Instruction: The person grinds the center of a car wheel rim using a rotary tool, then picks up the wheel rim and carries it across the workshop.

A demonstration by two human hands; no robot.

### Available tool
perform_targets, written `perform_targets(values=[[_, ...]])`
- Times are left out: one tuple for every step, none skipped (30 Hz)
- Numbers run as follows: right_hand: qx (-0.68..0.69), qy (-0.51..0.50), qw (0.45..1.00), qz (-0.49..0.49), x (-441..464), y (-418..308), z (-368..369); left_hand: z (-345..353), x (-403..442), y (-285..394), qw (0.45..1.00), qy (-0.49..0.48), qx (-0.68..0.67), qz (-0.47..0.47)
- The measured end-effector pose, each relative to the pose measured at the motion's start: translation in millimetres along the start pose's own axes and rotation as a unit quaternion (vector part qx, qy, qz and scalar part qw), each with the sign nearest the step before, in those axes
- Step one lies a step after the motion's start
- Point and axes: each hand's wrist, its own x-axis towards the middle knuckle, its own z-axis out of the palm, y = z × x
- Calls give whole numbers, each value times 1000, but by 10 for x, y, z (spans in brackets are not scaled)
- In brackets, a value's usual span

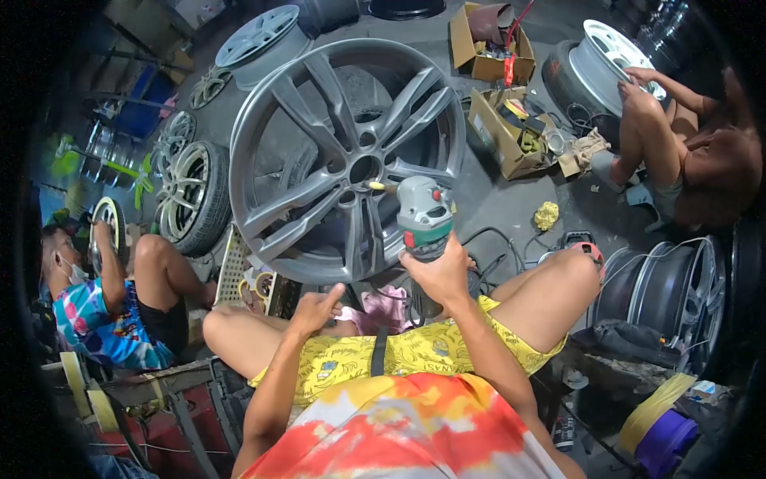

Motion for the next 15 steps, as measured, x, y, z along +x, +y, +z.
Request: perform_targets(values=[[17,-2,999,28,-2,42,-4,-37,4,-54,1000,0,8,0],[16,5,999,38,15,69,-15,-66,15,-106,998,46,-29,25],[17,7,999,39,49,64,-25,-84,31,-128,992,92,-68,50],[12,28,1000,3,103,46,-33,-86,111,-121,982,75,-145,92],[7,45,998,-32,148,14,-38,-77,170,-131,982,77,-148,90],[9,52,997,-51,190,-80,-48,-73,224,-74,975,71,-178,110],[11,49,997,-53,196,-83,-31,-95,274,-15,968,64,-206,131],[-1,44,997,-61,191,-86,-16,-150,300,26,969,54,-195,139],[-13,42,997,-68,181,-86,-14,-221,278,83,969,56,-194,142],[-33,38,997,-63,143,-45,-9,-309,249,135,978,43,-107,175],[-32,43,997,-62,88,-16,5,-365,224,194,978,27,-18,207],[-22,34,998,-50,34,-3,25,-374,200,241,981,21,-17,190],[-12,25,999,-36,14,9,30,-380,218,263,981,15,-14,194],[5,17,1000,-12,24,24,13,-384,230,254,979,16,-22,201],[4,20,1000,-6,29,18,-16,-401,219,237,978,18,-30,205]])
